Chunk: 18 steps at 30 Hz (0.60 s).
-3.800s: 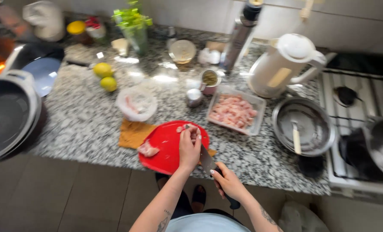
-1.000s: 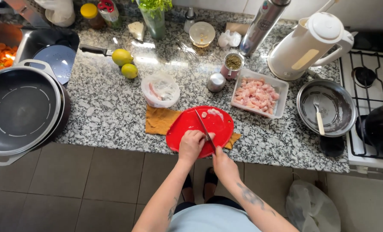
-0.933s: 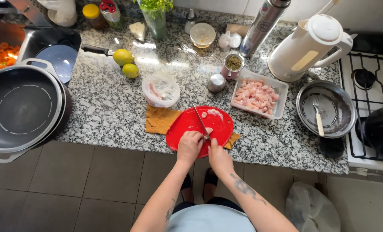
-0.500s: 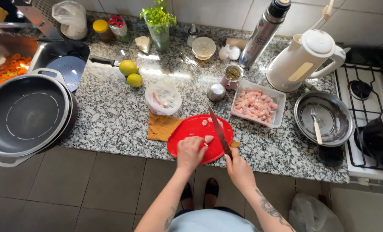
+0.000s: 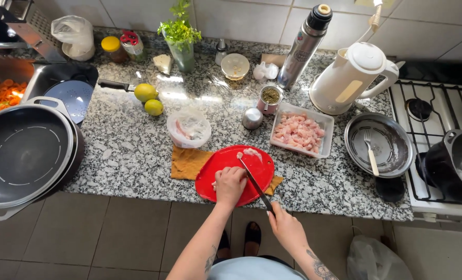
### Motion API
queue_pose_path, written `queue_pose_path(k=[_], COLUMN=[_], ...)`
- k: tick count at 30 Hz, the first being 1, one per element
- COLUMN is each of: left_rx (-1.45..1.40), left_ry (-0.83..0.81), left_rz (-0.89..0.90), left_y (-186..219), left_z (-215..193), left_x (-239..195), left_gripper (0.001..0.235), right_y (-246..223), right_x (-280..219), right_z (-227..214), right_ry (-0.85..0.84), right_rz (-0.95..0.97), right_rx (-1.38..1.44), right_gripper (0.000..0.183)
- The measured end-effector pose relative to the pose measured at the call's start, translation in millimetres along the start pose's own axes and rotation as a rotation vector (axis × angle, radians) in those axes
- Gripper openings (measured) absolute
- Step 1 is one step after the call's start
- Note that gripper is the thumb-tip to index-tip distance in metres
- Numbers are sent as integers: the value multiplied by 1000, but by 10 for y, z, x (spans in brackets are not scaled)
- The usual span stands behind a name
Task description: The person cuts raw chicken pieces on a red plate using a knife. They slice the meat into smaller chunks and transfer them into a white rectangular container on the countertop.
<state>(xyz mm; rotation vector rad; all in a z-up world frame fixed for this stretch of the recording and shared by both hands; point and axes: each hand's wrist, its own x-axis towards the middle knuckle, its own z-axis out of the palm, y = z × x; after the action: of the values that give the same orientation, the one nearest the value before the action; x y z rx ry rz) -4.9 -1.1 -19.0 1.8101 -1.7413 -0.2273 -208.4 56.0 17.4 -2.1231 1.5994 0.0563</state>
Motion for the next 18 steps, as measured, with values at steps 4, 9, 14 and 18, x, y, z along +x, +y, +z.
queue_pose_path(k=[4,9,14,18], left_rx=[-194,-366,-265,-210], left_ry=[-25,-8,-36,-126], left_rz=[-33,-79,-1,-67], left_y=[-95,-60,-121,-95], left_z=[-135,-355,-221,-210], left_x=[-38,10,69,53], left_gripper=[6,7,1,4], right_y=[-25,-8,26,4], right_x=[-82,-22,63,124], right_z=[-140,-82,61,145], right_ry=[-124,-114,-57,-21], right_rz=[32,42,-23,-74], right_rx=[48,54,-20,-46], right_gripper=[21,27,22,18])
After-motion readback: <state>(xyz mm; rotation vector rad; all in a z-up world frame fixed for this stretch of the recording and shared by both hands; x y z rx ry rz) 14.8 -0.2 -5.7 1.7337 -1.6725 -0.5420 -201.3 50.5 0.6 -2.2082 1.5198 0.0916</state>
